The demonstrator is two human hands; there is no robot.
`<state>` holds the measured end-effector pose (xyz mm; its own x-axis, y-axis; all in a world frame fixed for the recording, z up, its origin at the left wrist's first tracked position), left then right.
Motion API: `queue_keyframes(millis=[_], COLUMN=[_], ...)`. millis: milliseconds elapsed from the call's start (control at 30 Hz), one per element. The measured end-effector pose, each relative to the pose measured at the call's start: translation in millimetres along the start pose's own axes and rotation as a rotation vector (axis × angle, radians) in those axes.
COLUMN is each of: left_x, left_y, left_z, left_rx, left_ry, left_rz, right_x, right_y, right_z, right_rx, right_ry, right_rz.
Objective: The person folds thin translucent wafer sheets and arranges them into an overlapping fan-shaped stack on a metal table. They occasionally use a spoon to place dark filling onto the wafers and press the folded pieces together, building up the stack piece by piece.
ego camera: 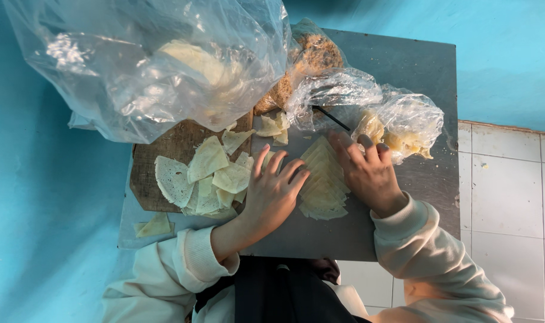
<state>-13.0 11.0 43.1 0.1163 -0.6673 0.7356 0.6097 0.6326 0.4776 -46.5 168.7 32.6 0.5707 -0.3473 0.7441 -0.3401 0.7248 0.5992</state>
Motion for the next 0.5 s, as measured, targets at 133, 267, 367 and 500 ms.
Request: queue_keyframes(millis=[133,267,367,500], left_x=[0.1,0.4,-0.2,0.2], left_y=[2.1,2.3,3.6,6.6], left_z=[-1.9,-1.9,-2.4,-2.5], left_rx=[-0.022,-0.022,-0.027,-0.043], left_ry=[-0.006,-0.011,-0.019,-0.019], left_rz=[-0.008,-0.012,-0.031,-0.035], right_x=[3.3,25.3,34.4,33.3], right_y=[10.5,16.1,13.0,12.8], right_z=[-2.6,-9.2,-12.6,-22.6], right_rx=[-0.032,0.082,0.143,0.139], right_ry=[-0.063,0.003,0.071,0.051], right_rz=[0.275,0.411,0.37,0.313])
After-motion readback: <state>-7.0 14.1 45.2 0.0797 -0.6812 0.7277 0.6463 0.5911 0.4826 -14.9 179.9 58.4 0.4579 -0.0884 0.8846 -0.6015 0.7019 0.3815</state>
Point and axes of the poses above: each hand's wrist, its own z-axis towards the middle knuckle, its own x-axis out of the back of the hand, y = z × x, the point moved 8 cm from there along z, towards the middle knuckle, and after that the axes turned 13 degrees about -z, right-handed, at the moved point
